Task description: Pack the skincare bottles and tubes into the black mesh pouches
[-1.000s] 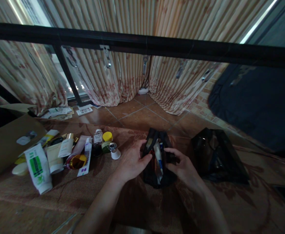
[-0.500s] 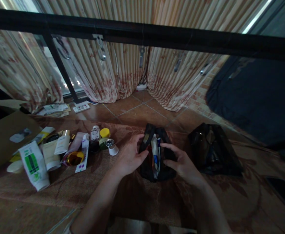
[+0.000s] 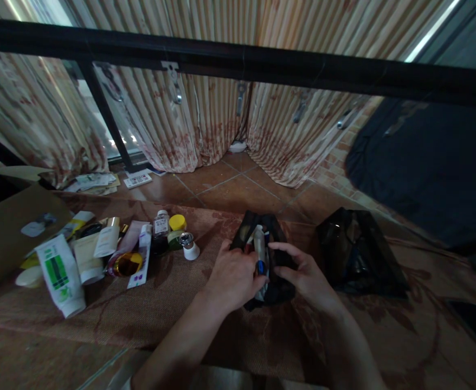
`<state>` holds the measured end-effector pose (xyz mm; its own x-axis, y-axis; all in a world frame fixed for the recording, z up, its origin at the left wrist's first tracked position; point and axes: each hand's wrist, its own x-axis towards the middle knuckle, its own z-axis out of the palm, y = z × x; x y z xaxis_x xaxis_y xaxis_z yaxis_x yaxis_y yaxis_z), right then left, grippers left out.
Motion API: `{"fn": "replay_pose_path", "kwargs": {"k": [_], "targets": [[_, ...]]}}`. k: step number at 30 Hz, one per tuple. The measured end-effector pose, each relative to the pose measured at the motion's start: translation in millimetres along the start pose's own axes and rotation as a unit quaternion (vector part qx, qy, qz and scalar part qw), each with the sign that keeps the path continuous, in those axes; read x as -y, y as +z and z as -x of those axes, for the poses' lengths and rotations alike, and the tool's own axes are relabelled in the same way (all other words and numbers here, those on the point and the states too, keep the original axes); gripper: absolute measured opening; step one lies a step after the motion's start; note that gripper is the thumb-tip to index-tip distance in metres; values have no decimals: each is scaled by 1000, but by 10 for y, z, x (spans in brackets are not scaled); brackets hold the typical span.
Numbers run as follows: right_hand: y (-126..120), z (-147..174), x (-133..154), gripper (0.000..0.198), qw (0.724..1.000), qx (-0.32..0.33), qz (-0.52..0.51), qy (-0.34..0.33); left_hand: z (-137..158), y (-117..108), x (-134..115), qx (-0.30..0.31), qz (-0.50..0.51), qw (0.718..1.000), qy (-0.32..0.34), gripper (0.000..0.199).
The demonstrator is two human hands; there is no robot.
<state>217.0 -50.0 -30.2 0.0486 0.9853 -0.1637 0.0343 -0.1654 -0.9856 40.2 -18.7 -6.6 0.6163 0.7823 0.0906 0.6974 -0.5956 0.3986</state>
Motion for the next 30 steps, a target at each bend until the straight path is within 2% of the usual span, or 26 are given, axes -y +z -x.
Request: {"fn": "replay_pose_path", "kwargs": {"k": [2,8,11,19,23,30], "targets": [[-1,-1,-5,45,1000,0,6,-3,-12,49,-34,19,-13,999,-29,23],[-24,0,-36,46,1000,-9,19,-6,-44,126,-57,47,13,995,-90,14],[-38,-2,-42,46,999,-17,25,-15,-24,121,-15,43,60,992,-98,24],[-66,-62,-87,46,995,-66,71,-37,56,26,46,74,140,987,-25,43],[-65,-73,-85,46,993,-74,90,-32,73,11,44,80,147,986,23,33],[-22,-56,-31,44,996,-60,57,-16,80,-39,87,75,143,984,74,22]]}}
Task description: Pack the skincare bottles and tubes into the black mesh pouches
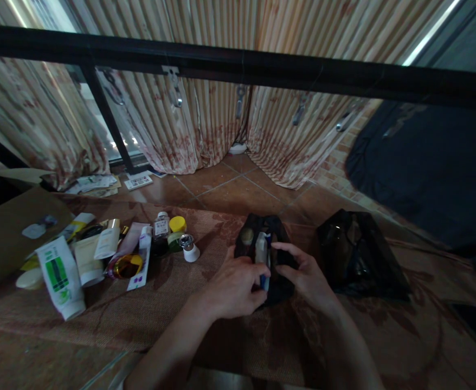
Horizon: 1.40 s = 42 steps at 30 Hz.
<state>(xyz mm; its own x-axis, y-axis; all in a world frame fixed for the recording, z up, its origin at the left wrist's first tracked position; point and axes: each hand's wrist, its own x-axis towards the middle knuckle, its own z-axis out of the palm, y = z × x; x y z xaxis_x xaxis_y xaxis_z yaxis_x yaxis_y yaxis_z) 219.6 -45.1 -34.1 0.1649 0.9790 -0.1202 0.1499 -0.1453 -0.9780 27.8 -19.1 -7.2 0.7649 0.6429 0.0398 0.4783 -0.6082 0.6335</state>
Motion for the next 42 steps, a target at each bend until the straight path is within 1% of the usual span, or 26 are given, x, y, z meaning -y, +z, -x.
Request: {"fn": "replay_pose_path", "kwargs": {"k": [4,7,9,11,13,16,18,19,20,21,23,26,29,32,35,39,42], "targets": [[-2,-13,-17,44,1000,0,1,2,-18,-60,9,-39,16,999,2,21],[-10,-20,-36,44,1000,0,3,-5,-22,-98,2,-72,57,996,16,21],[-11,-17,-40,43,1000,4,-5,-9,-16,-115,4,-105,99,989,25,22],[-8,-10,-36,42,1000,8,-14,-12,-6,-127,25,-159,141,977,28,22],[-3,-6,-30,42,1000,9,-20,-11,5,-149,70,-230,181,956,21,22],[4,-5,-25,41,1000,-1,-18,-15,24,-227,187,-364,227,903,-8,23],[7,-8,-24,41,1000,-3,-18,-20,48,-317,296,-446,227,866,-29,25],[8,-10,-22,40,1000,-2,-18,-22,66,-369,357,-477,214,852,-39,26],[9,-12,-21,40,1000,-1,-17,-25,89,-423,422,-488,197,849,-50,28],[10,-14,-18,40,999,0,-15,-28,118,-475,487,-481,183,854,-70,32],[10,-16,-16,37,999,-4,-7,-35,191,-564,614,-443,145,878,-111,40],[9,-20,-27,34,999,-15,3,-42,319,-648,766,-359,101,916,-145,46],[6,-26,-55,35,999,-14,6,-41,432,-685,860,-277,95,941,-168,53],[-1,-30,-80,36,999,-12,12,-39,487,-696,907,-218,79,951,-203,55],[-10,-30,-97,36,999,-9,24,-38,476,-684,922,-184,75,957,-212,48],[-18,-32,-110,36,999,-3,28,-33,413,-656,913,-173,52,959,-218,37],[-15,-36,-111,35,998,-9,34,-43,379,-649,898,-176,23,954,-240,34]]}}
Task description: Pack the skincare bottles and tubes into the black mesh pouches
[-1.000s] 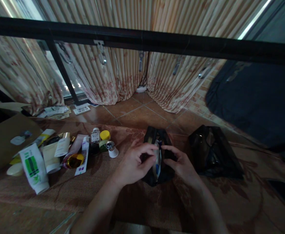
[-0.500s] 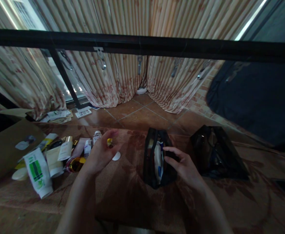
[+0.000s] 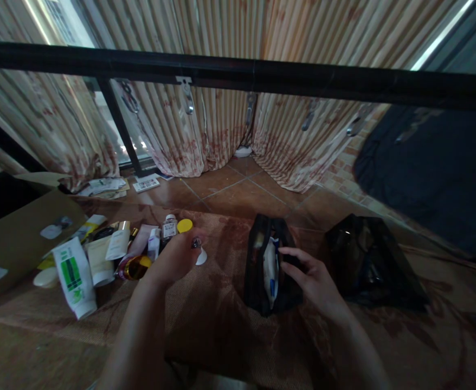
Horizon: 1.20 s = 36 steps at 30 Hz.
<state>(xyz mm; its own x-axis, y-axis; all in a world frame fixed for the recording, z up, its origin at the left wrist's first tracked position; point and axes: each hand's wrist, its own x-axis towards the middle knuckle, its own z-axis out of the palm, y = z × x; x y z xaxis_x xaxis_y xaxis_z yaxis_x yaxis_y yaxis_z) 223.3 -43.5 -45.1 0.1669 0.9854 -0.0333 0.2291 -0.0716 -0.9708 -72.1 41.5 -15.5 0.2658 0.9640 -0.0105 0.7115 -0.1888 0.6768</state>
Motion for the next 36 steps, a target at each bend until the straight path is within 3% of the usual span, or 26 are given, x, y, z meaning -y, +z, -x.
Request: {"fn": "replay_pose_path", "kwargs": {"k": [4,9,12,17,22,30,36], "targets": [[4,0,12,35,1000,-1,4,-3,-20,17,3,-22,-38,999,-10,31],[4,0,19,34,1000,1,-12,6,-34,38,22,-39,-6,999,-12,31],[4,-6,15,34,1000,0,-7,7,-14,35,-7,-19,1,1000,1,30],[5,-8,12,35,1000,4,-5,2,12,99,-94,25,17,997,75,35],[-3,-3,-1,36,1000,9,-7,10,22,184,-187,63,33,994,86,37],[-16,0,-19,43,999,12,3,39,73,143,-181,78,-10,995,56,29],[-17,8,-6,48,998,13,-2,62,86,88,-57,26,-36,999,29,39]]}}
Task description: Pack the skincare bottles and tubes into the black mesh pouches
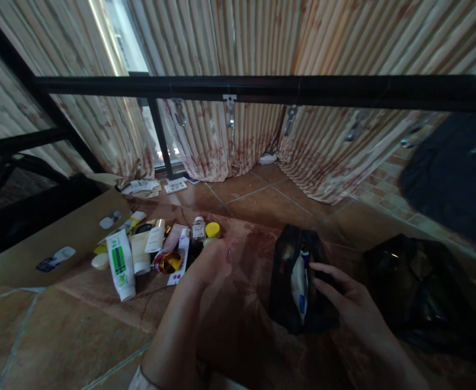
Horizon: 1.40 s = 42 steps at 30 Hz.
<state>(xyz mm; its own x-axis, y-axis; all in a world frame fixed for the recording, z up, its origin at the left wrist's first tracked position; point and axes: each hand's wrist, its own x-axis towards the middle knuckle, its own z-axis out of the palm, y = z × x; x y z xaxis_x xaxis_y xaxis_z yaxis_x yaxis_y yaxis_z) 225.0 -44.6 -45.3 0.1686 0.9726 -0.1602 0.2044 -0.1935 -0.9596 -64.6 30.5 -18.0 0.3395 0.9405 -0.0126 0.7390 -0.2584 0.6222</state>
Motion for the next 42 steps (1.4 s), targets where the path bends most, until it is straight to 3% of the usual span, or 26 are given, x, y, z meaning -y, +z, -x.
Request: {"fn": "replay_pose_path", "kwargs": {"k": [5,15,23,28,35,39,42], "targets": [[7,2,25,50,1000,-13,4,-2,22,-27,113,-41,-27,998,-44,47],[-27,0,14,52,999,-16,-13,41,61,-55,197,-35,-12,997,-61,54],[-18,-10,46,44,991,-95,62,-72,86,-108,182,-32,-8,997,-63,52],[42,0,59,43,982,-162,51,-87,85,-135,167,-20,-20,997,-67,47],[75,20,100,39,980,-162,49,-105,91,-126,200,-16,-6,999,-48,46],[83,28,126,40,981,-159,56,-94,81,-148,196,-51,27,997,-43,36],[91,30,137,41,980,-172,50,-88,66,-243,226,-132,50,987,-72,33]]}}
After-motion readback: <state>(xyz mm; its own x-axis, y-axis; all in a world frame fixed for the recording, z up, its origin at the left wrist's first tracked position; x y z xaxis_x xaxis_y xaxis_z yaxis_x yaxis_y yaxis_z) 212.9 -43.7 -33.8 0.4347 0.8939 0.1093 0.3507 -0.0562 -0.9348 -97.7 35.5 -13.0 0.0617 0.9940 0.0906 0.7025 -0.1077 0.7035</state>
